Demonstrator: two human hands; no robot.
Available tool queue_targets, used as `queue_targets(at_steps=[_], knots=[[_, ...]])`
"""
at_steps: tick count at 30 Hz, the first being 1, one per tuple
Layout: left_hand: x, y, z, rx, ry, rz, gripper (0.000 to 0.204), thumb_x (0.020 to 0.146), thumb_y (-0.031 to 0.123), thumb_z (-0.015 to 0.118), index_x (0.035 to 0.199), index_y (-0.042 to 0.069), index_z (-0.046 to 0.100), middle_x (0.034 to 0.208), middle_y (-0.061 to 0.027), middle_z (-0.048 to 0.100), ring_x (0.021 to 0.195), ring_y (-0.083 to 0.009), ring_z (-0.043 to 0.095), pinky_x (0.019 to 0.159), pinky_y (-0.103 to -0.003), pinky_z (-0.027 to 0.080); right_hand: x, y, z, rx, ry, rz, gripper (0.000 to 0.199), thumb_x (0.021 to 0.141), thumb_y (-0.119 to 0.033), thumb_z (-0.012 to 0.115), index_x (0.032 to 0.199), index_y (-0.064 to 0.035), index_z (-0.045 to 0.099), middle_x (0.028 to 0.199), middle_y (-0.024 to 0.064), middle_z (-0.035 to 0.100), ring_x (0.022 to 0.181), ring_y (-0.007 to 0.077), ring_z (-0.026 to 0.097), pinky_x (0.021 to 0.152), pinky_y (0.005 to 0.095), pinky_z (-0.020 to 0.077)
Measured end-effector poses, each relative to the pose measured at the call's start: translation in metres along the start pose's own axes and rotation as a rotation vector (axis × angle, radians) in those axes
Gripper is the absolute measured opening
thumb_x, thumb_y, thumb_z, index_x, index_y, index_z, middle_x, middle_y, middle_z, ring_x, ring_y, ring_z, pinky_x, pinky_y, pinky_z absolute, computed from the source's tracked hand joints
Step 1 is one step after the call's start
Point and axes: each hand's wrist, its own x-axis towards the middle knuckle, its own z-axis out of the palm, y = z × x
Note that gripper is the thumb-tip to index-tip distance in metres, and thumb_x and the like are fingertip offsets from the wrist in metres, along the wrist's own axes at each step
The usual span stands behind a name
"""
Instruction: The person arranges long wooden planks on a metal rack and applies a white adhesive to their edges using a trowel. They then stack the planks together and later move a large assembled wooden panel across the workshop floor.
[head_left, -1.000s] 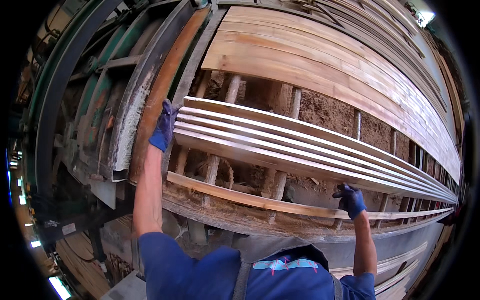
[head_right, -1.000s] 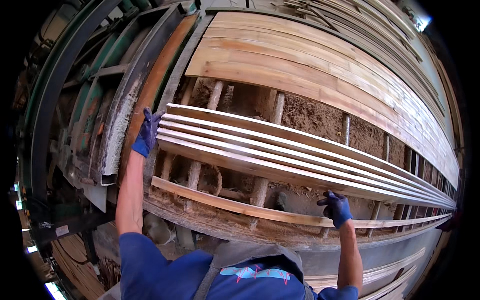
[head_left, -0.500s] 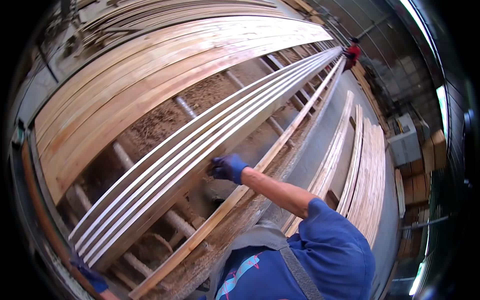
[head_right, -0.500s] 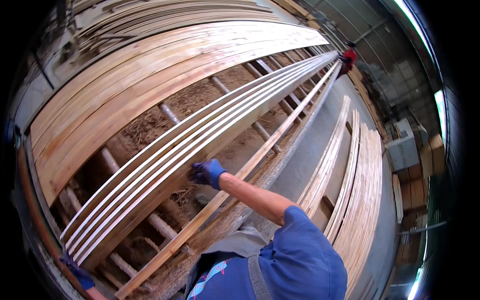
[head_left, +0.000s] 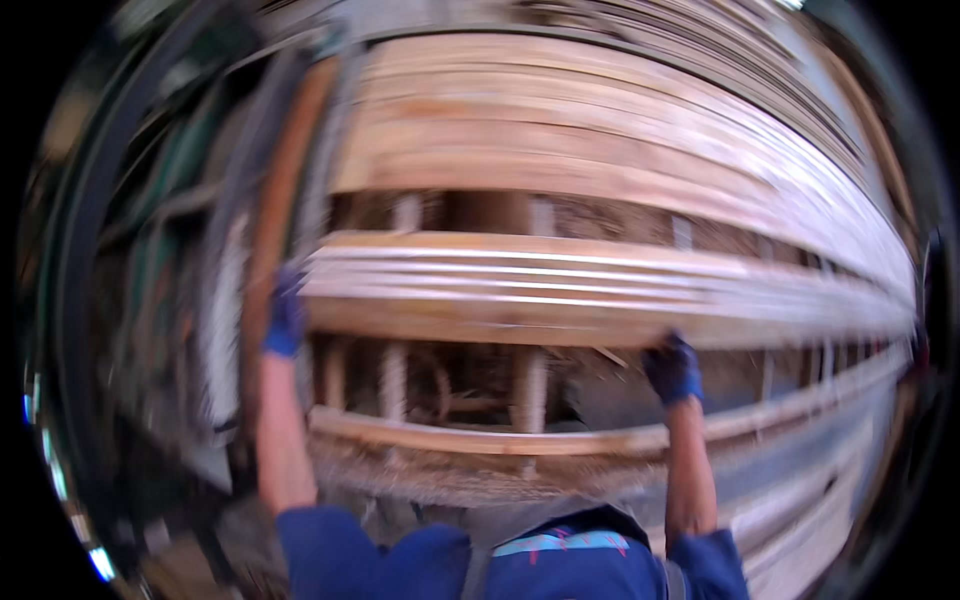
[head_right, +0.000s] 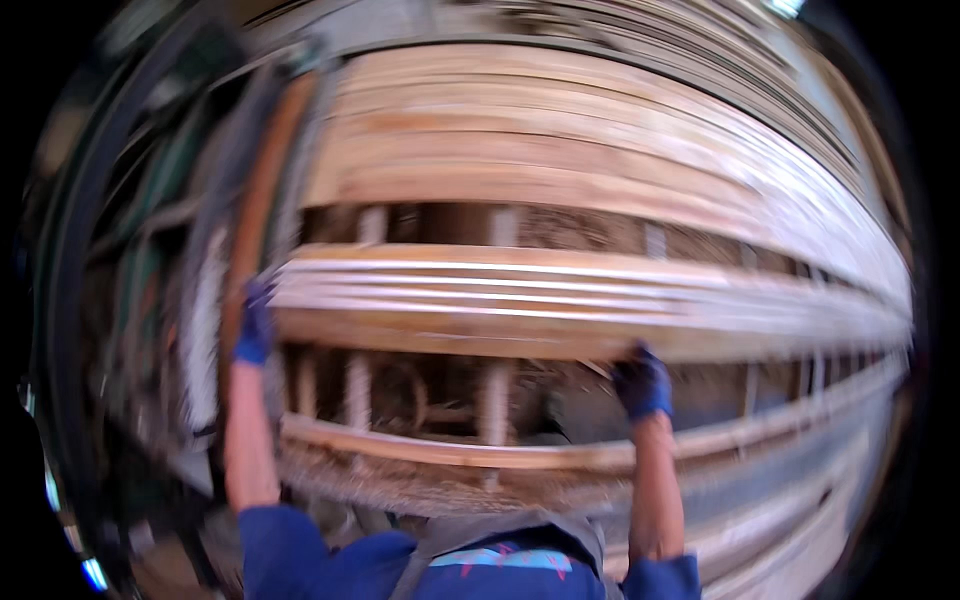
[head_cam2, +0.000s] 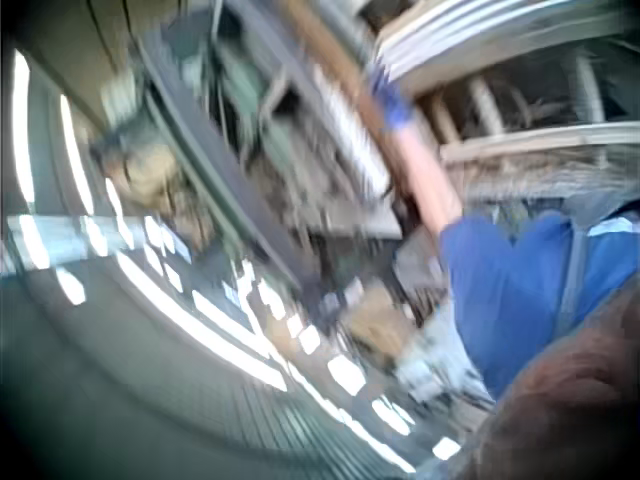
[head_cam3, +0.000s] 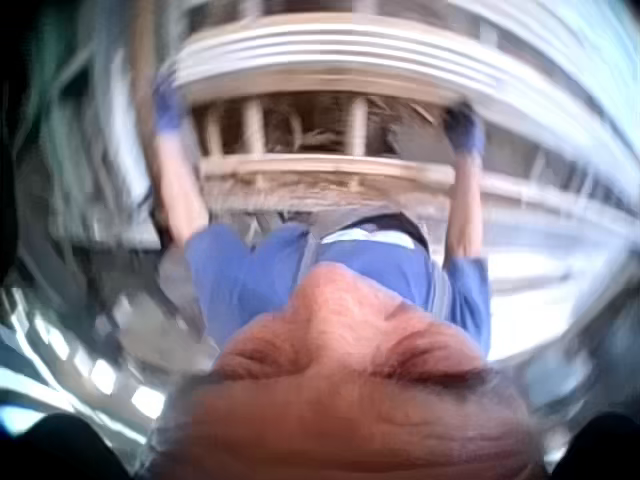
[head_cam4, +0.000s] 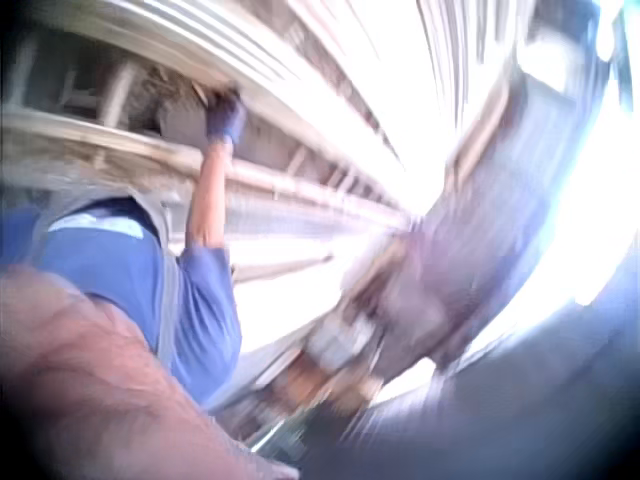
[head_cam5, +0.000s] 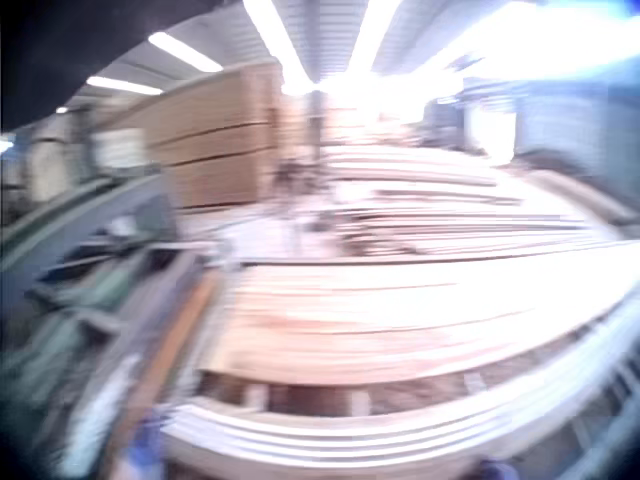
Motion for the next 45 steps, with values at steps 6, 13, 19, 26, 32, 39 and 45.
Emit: queue_targets(at_steps=[6,13,19,26,32,39,45], knots=[[-0.068,-0.052,0.031,-0.529,0.295,-0.324,0.059,0.108,0.045,0.032,0.138,-0.001,0.051,0.133,-0.0082,0.058,0.124,-0.0159,0.052,0.109,-0.032,0.039,0.006,-0.019,0.052,0.344,-0.125,0.024,0.039,0.092,-0.034,0.065,0.125,-0.0156,0.059,0.127,0.006,0.062,0.119,0.0282,0.057,0.1,0.0525,0.0474],[0.026,0.05,0.025,-0.864,0.245,-0.297,0.047,0.093,0.036,0.068,0.124,0.0,0.064,0.112,-0.0054,0.066,0.101,-0.0129,0.058,0.091,-0.031,0.047,0.052,-0.051,0.072,0.376,-0.176,-0.062,0.036,0.089,-0.033,0.069,0.119,-0.015,0.061,0.123,0.0053,0.064,0.115,0.0245,0.06,0.096,0.0469,0.0511],[0.036,0.046,0.01,-0.843,0.286,-0.28,0.045,0.091,0.032,0.073,0.121,0.0,0.065,0.105,-0.0033,0.068,0.093,-0.0124,0.06,0.084,-0.029,0.05,0.059,-0.053,0.076,0.392,-0.193,-0.169,0.032,0.09,-0.033,0.069,0.115,-0.014,0.063,0.114,0.0041,0.068,0.105,0.0215,0.065,0.09,0.0386,0.0541],[-0.088,0.031,0.016,-0.362,0.233,-0.294,0.048,0.093,0.035,0.068,0.12,-0.004,0.062,0.097,-0.013,0.069,0.089,-0.0168,0.063,0.077,-0.035,0.052,-0.021,-0.02,0.023,0.269,-0.211,0.034,0.029,0.09,-0.031,0.067,0.113,-0.0142,0.062,0.112,0.0039,0.068,0.108,0.0236,0.064,0.085,0.042,0.056],[-0.146,0.069,-0.011,-0.586,0.284,-0.344,0.042,0.094,0.031,0.068,0.119,-0.002,0.063,0.094,-0.0082,0.068,0.083,-0.0129,0.06,0.071,-0.03,0.051,-0.081,-0.009,0.006,0.375,-0.116,0.039,0.04,0.092,-0.031,0.064,0.125,-0.0103,0.057,0.126,0.0064,0.064,0.116,0.025,0.061,0.1,0.0461,0.0504],[-0.176,0.06,0.006,-0.517,0.154,-0.539,0.039,0.093,0.029,0.07,0.116,-0.002,0.065,0.091,-0.0043,0.066,0.079,-0.0097,0.056,0.066,-0.028,0.05,-0.101,0.006,0.031,0.383,0.147,0.102,0.036,0.09,-0.026,0.066,0.122,-0.0087,0.062,0.117,0.0078,0.069,0.109,0.0248,0.065,0.102,0.0391,0.0503],[-0.113,0.026,0.041,-0.44,0.23,-0.42,0.049,0.09,0.036,0.071,0.115,-0.006,0.064,0.096,-0.0169,0.071,0.086,-0.0258,0.067,0.074,-0.04,0.052,-0.04,-0.007,0.04,0.406,0.026,0.089,0.037,0.09,-0.023,0.07,0.121,-0.007,0.06,0.122,0.0104,0.066,0.114,0.0261,0.062,0.103,0.0437,0.05]])
